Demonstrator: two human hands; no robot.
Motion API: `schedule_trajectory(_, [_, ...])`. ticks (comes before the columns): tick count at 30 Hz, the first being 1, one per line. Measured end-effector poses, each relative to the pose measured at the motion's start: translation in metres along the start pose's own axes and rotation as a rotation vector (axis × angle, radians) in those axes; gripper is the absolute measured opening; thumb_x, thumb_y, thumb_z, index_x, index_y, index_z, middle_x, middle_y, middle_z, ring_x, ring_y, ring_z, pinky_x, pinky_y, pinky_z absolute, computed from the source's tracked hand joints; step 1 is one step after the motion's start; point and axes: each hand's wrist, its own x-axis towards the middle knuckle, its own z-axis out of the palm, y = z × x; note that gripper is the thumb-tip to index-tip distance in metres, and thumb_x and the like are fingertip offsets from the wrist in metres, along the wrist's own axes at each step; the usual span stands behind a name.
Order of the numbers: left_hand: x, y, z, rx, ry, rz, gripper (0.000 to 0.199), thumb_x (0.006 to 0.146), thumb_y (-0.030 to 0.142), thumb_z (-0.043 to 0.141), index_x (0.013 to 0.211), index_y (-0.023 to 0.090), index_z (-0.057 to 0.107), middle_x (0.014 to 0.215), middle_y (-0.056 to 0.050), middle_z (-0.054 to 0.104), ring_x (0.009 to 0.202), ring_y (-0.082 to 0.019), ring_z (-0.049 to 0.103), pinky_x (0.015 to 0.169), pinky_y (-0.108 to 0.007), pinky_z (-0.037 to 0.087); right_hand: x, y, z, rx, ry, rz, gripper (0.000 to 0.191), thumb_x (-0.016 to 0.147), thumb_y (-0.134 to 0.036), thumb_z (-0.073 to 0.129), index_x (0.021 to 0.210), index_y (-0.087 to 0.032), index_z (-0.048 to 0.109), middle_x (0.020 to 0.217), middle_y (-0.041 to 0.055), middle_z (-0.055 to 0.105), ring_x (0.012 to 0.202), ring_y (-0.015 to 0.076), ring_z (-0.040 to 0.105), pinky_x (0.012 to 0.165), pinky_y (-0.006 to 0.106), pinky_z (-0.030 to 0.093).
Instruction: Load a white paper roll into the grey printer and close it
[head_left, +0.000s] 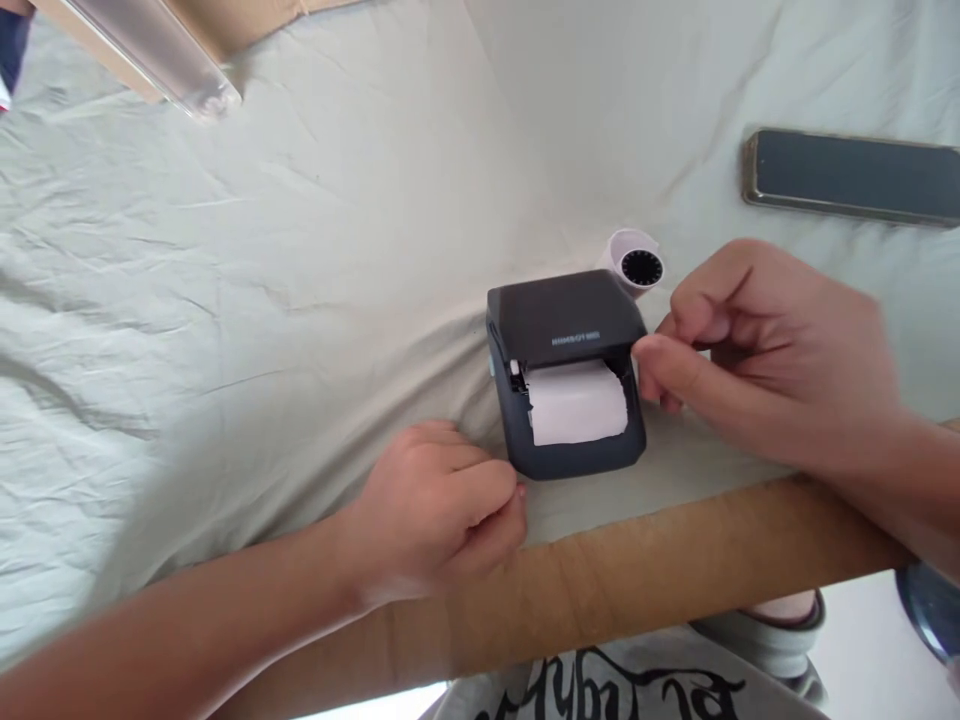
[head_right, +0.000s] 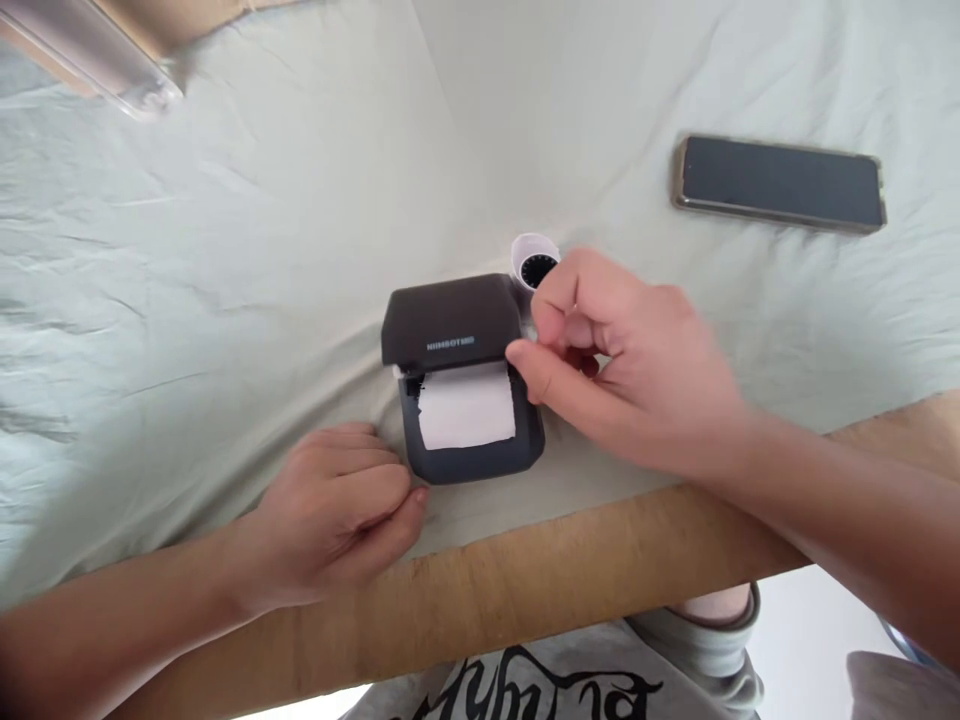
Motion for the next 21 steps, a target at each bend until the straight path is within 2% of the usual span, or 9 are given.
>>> schedule_trajectory(3, [-0.001, 0.000, 0.004, 0.031, -0.003, 0.040, 0.045, 0.100, 0.002, 0.057, 0.069, 0.027, 0.036, 0.053, 0.009, 0.052, 0.046, -0.013, 0.041, 0.055, -0.038, 0.034, 0.006, -0.017, 0.004, 0.069, 0.139, 0.058, 0.033, 0.114, -0.025, 0.074, 0.097, -0.031, 0.046, 0.062, -0.0098, 0.060, 0.060, 0.0161, 0.076, 0.049, 0.029, 0.045])
schedule_trajectory(5, [-0.002, -0.001, 0.005, 0.067, -0.001, 0.065, 0.044, 0.099, 0.005, 0.056, 0.066, 0.026, 0.038, 0.051, 0.008, 0.050, 0.044, -0.013, 0.039, 0.054, -0.039, 0.034, 0.013, -0.024, 0.006, 0.018, 0.172, 0.034, 0.029, 0.114, -0.026, 0.074, 0.097, -0.030, 0.051, 0.065, -0.0087, 0.061, 0.067, 0.0172, 0.079, 0.057, 0.031, 0.049])
schedule_trajectory(6, [-0.002, -0.001, 0.006, 0.081, -0.001, 0.075, 0.043, 0.098, 0.006, 0.056, 0.064, 0.026, 0.039, 0.050, 0.007, 0.050, 0.044, -0.013, 0.039, 0.054, -0.038, 0.034, 0.018, -0.027, 0.007, -0.046, 0.127, 0.000, 0.024, 0.113, -0.024, 0.071, 0.098, -0.029, 0.054, 0.068, -0.0079, 0.063, 0.065, 0.0166, 0.076, 0.060, 0.033, 0.049])
schedule_trajectory(8, [-0.003, -0.001, 0.006, 0.102, -0.008, 0.085, 0.042, 0.097, 0.006, 0.057, 0.063, 0.026, 0.042, 0.049, 0.007, 0.050, 0.044, -0.013, 0.039, 0.054, -0.038, 0.034, 0.030, -0.027, 0.005, -0.207, -0.052, -0.081, 0.015, 0.108, -0.017, 0.066, 0.099, -0.028, 0.059, 0.068, -0.0069, 0.065, 0.055, 0.0152, 0.060, 0.058, 0.036, 0.042])
schedule_trajectory(11, [-0.003, -0.001, 0.006, 0.117, -0.015, 0.085, 0.042, 0.097, 0.006, 0.057, 0.062, 0.026, 0.043, 0.049, 0.006, 0.051, 0.044, -0.014, 0.040, 0.054, -0.037, 0.034, 0.049, -0.022, -0.002, -0.407, -0.279, -0.162, 0.011, 0.098, -0.017, 0.070, 0.098, -0.028, 0.067, 0.059, -0.0053, 0.054, 0.051, 0.0164, 0.042, 0.053, 0.037, 0.026])
schedule_trajectory(14, [-0.004, -0.001, 0.005, 0.129, -0.012, 0.088, 0.044, 0.099, 0.006, 0.056, 0.063, 0.026, 0.042, 0.050, 0.006, 0.051, 0.044, -0.014, 0.040, 0.055, -0.038, 0.035, 0.065, -0.010, -0.009, -0.521, -0.363, -0.266, 0.015, 0.091, -0.019, 0.077, 0.102, -0.029, 0.072, 0.066, -0.0039, 0.062, 0.053, 0.0139, 0.038, 0.053, 0.035, 0.022])
schedule_trajectory(16, [-0.004, -0.001, 0.005, 0.130, -0.013, 0.094, 0.044, 0.100, 0.006, 0.056, 0.063, 0.026, 0.043, 0.050, 0.006, 0.052, 0.044, -0.013, 0.041, 0.055, -0.038, 0.034, 0.072, -0.001, -0.011, -0.540, -0.402, -0.348, 0.012, 0.093, -0.022, 0.080, 0.100, -0.028, 0.073, 0.070, -0.0027, 0.064, 0.053, 0.0122, 0.039, 0.055, 0.034, 0.021])
schedule_trajectory(18, [-0.003, -0.002, 0.005, 0.133, -0.018, 0.099, 0.044, 0.101, 0.005, 0.057, 0.064, 0.026, 0.044, 0.051, 0.007, 0.052, 0.044, -0.013, 0.041, 0.055, -0.038, 0.035, 0.075, 0.003, -0.008, -0.551, -0.409, -0.383, 0.011, 0.098, -0.026, 0.080, 0.095, -0.028, 0.070, 0.067, -0.0022, 0.058, 0.052, 0.0123, 0.041, 0.056, 0.035, 0.021])
schedule_trajectory(21, [-0.003, -0.002, 0.005, 0.137, -0.020, 0.104, 0.045, 0.102, 0.005, 0.056, 0.063, 0.026, 0.045, 0.051, 0.007, 0.052, 0.045, -0.013, 0.040, 0.054, -0.039, 0.034, 0.077, -0.002, -0.003, -0.592, -0.405, -0.365, 0.023, 0.097, -0.022, 0.083, 0.088, -0.028, 0.062, 0.061, -0.0041, 0.048, 0.049, 0.0132, 0.037, 0.054, 0.035, 0.023])
